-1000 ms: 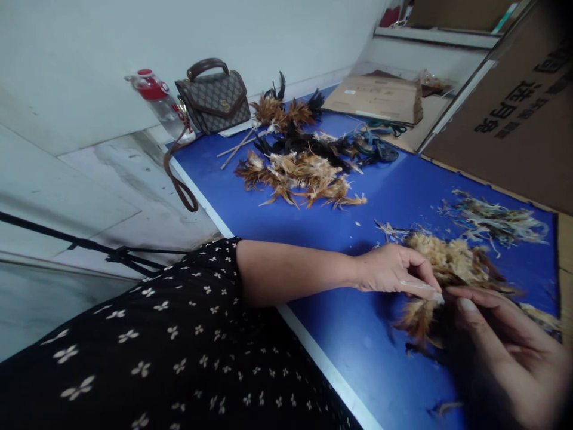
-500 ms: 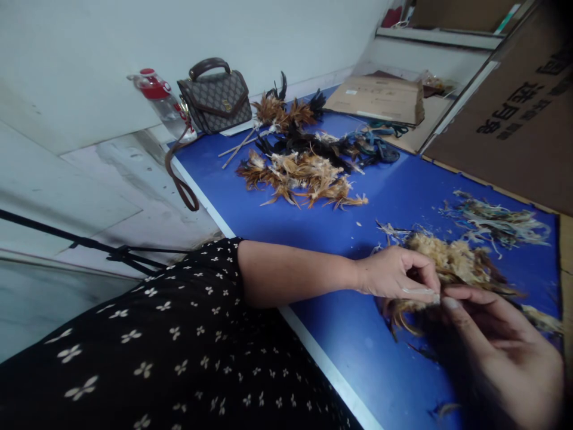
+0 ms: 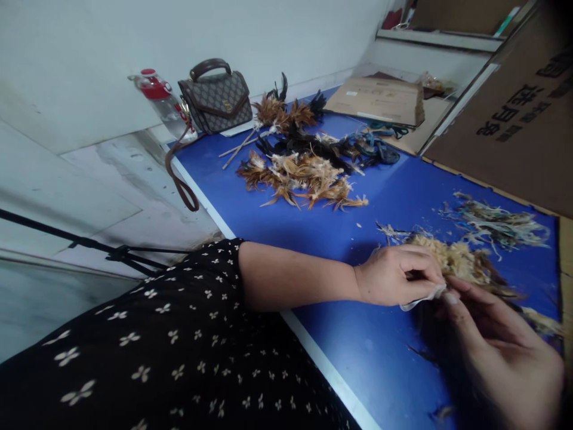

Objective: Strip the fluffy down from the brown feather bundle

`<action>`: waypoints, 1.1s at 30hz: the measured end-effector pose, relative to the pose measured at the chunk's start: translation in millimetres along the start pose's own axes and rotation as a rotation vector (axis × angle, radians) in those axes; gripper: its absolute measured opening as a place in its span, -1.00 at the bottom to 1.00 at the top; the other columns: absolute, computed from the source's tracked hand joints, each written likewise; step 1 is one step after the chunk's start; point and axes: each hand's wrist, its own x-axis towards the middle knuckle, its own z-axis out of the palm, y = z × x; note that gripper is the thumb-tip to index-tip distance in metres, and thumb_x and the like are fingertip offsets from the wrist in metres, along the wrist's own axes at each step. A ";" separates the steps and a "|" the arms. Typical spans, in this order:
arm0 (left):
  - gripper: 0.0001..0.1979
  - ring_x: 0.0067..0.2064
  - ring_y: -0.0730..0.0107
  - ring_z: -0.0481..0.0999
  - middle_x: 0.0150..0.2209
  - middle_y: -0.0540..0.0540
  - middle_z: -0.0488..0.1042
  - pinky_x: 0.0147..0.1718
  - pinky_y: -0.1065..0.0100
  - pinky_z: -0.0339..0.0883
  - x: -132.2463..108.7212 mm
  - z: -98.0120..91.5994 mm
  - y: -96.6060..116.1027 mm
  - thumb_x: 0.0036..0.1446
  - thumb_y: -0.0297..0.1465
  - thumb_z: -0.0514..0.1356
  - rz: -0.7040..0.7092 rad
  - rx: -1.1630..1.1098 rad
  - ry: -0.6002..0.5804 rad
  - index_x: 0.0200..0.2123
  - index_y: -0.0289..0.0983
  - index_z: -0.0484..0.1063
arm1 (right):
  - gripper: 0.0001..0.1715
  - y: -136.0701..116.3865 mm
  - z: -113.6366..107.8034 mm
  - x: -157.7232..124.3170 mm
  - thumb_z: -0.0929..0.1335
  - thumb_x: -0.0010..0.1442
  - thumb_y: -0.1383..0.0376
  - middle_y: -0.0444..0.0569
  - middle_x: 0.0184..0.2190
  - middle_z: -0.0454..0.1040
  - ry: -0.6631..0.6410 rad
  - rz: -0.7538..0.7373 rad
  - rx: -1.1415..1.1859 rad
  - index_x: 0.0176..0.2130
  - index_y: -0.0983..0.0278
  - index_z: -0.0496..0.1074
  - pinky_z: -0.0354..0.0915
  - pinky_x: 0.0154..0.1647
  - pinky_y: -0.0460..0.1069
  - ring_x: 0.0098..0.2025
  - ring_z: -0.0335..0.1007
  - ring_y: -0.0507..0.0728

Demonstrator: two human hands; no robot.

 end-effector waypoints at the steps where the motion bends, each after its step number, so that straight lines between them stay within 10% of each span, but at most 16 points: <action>1: -0.91 -0.02 0.34 0.67 -0.12 -0.15 0.65 0.16 0.21 0.54 0.1 0.2 -1.3 0.29 -0.45 0.40 0.007 0.007 -0.004 -0.31 -0.27 0.59 | -0.35 -0.1 0.3 0.5 0.60 0.23 -0.15 0.00 0.02 0.77 -0.014 -0.060 -0.020 0.18 0.08 0.74 0.62 0.08 0.08 -0.09 0.73 0.22; 4: -0.90 -0.01 0.34 0.66 -0.12 -0.18 0.65 0.17 0.21 0.55 -0.1 0.7 -3.9 0.33 -0.46 0.36 0.048 0.025 -0.008 -0.29 -0.29 0.60 | -0.53 3.1 -0.4 3.6 0.57 0.31 -0.07 -0.02 0.08 0.76 -0.045 -0.249 -0.077 0.11 0.06 0.77 0.53 0.29 0.14 0.02 0.71 0.25; 20: -0.89 -0.09 0.30 0.60 -0.24 -0.12 0.59 0.11 0.21 0.54 -3.0 -0.4 -0.6 0.20 -0.52 0.33 0.036 0.155 -0.025 -0.34 -0.23 0.47 | -0.87 19.2 -4.8 14.4 0.52 0.42 0.17 -0.07 -0.17 0.69 0.056 -0.714 -0.355 -0.12 0.17 0.64 0.47 -0.06 0.00 -0.21 0.63 0.11; 33: -0.84 -0.12 0.36 0.61 -0.20 -0.14 0.60 0.08 0.24 0.55 -5.1 4.0 -0.2 0.20 -0.51 0.31 -0.055 0.153 0.102 -0.36 -0.21 0.38 | -0.49 28.4 -10.1 12.1 0.38 0.43 -0.04 0.04 -0.11 0.70 0.066 -0.491 -0.502 0.14 0.18 0.66 0.45 -0.21 0.10 -0.22 0.64 0.22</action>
